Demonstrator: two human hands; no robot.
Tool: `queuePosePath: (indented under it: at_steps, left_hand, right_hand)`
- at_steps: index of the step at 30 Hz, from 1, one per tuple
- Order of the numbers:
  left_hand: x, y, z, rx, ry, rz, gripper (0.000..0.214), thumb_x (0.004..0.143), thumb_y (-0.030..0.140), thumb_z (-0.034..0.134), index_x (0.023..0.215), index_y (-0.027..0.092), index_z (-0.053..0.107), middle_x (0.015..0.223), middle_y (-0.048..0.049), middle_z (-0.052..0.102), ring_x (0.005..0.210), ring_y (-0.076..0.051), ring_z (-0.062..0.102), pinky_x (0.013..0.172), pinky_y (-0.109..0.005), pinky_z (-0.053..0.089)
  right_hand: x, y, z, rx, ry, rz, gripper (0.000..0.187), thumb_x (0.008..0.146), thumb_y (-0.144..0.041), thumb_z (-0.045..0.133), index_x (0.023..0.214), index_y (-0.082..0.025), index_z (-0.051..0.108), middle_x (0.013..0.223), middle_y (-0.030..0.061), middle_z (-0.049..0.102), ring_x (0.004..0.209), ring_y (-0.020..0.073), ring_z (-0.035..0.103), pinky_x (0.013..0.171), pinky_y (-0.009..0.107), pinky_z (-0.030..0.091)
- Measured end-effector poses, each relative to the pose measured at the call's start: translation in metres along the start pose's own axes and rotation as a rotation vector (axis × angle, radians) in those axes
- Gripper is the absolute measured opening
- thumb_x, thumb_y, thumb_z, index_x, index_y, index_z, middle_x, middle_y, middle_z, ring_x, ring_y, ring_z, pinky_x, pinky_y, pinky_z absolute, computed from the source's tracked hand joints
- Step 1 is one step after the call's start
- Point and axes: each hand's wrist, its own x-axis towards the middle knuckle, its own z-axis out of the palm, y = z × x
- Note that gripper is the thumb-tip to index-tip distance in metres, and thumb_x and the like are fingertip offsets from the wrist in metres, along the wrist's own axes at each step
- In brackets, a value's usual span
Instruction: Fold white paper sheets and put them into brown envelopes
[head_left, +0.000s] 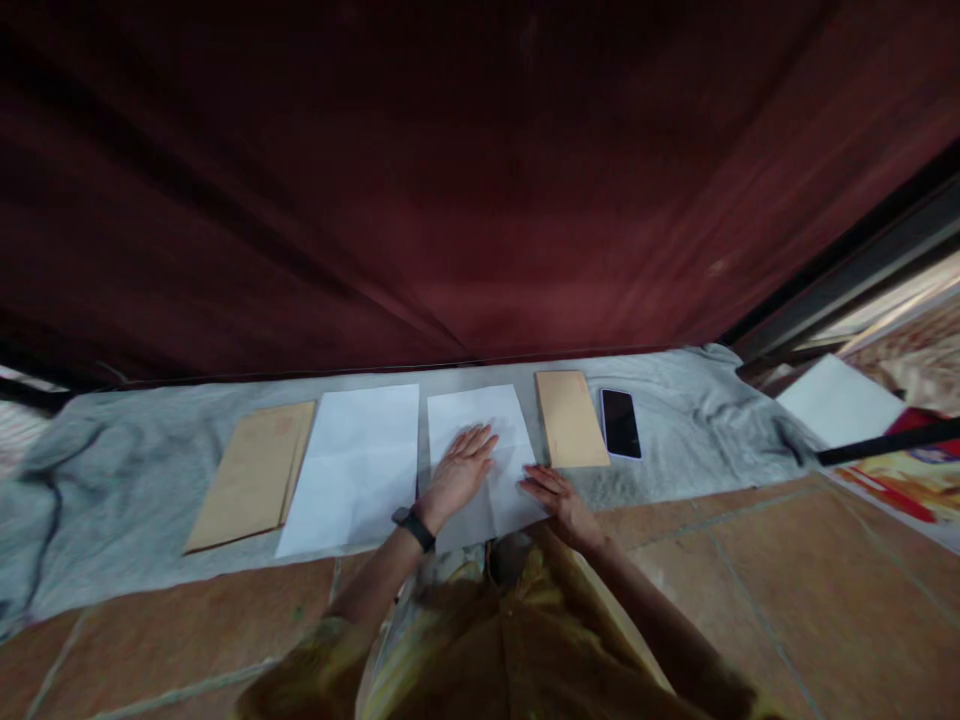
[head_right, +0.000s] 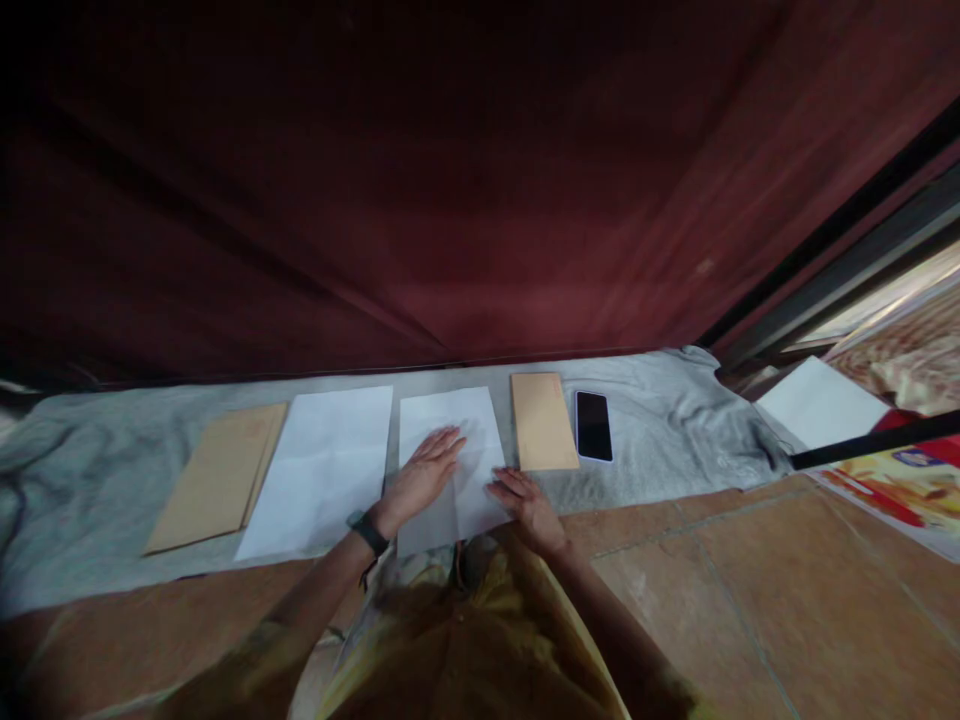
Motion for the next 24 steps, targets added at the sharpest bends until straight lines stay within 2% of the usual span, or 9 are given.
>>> queuePosePath:
  at_steps: [3, 7, 10, 14, 20, 24]
  left_hand:
    - [0.021, 0.012, 0.025, 0.073, 0.01, -0.031, 0.051, 0.1, 0.036, 0.047, 0.15, 0.024, 0.048, 0.161, -0.0102, 0.04, 0.152, -0.028, 0.031, 0.123, -0.055, 0.028]
    - [0.025, 0.008, 0.044, 0.13, 0.037, -0.027, 0.052, 0.1, 0.041, 0.047, 0.151, 0.027, 0.047, 0.161, -0.008, 0.04, 0.152, -0.03, 0.032, 0.124, -0.056, 0.025]
    - [0.022, 0.003, 0.045, 0.14, 0.039, -0.004, 0.053, 0.101, 0.042, 0.045, 0.151, 0.027, 0.046, 0.162, -0.0071, 0.039, 0.152, -0.029, 0.032, 0.124, -0.055, 0.025]
    - [0.023, 0.003, 0.039, 0.138, 0.023, 0.019, 0.052, 0.101, 0.042, 0.045, 0.15, 0.026, 0.048, 0.161, -0.008, 0.041, 0.151, -0.03, 0.034, 0.123, -0.055, 0.026]
    - [0.02, 0.009, 0.033, 0.143, 0.043, 0.023, 0.05, 0.101, 0.04, 0.046, 0.149, 0.026, 0.048, 0.16, -0.0077, 0.044, 0.15, -0.027, 0.036, 0.123, -0.052, 0.027]
    - [-0.014, 0.013, 0.032, 0.127, 0.011, 0.067, 0.048, 0.101, 0.04, 0.047, 0.147, 0.026, 0.05, 0.158, -0.0069, 0.046, 0.149, -0.024, 0.037, 0.124, -0.048, 0.027]
  right_hand:
    - [-0.001, -0.001, 0.002, -0.011, 0.007, 0.01, 0.057, 0.086, -0.015, 0.061, 0.141, -0.028, 0.058, 0.155, 0.009, 0.049, 0.143, 0.0269, 0.045, 0.119, 0.051, 0.037]
    - [-0.001, -0.003, 0.005, -0.044, 0.012, 0.029, 0.057, 0.087, -0.02, 0.065, 0.143, -0.029, 0.057, 0.154, 0.0101, 0.05, 0.143, 0.0291, 0.046, 0.119, 0.052, 0.036]
    - [-0.001, -0.005, 0.005, -0.056, 0.002, 0.031, 0.064, 0.086, -0.033, 0.072, 0.147, -0.029, 0.053, 0.156, 0.0113, 0.048, 0.144, 0.0305, 0.044, 0.12, 0.051, 0.034]
    - [-0.001, -0.006, 0.004, -0.068, -0.013, -0.019, 0.072, 0.08, -0.049, 0.078, 0.145, -0.027, 0.055, 0.155, 0.0137, 0.049, 0.145, 0.0347, 0.041, 0.12, 0.055, 0.032]
    - [-0.001, -0.007, 0.005, -0.07, -0.024, -0.003, 0.062, 0.084, -0.04, 0.074, 0.142, -0.026, 0.057, 0.153, 0.0131, 0.051, 0.141, 0.0324, 0.047, 0.119, 0.055, 0.034]
    - [-0.003, -0.005, 0.005, -0.08, -0.027, -0.013, 0.062, 0.085, -0.032, 0.07, 0.145, -0.025, 0.055, 0.154, 0.0124, 0.049, 0.142, 0.0309, 0.046, 0.121, 0.053, 0.032]
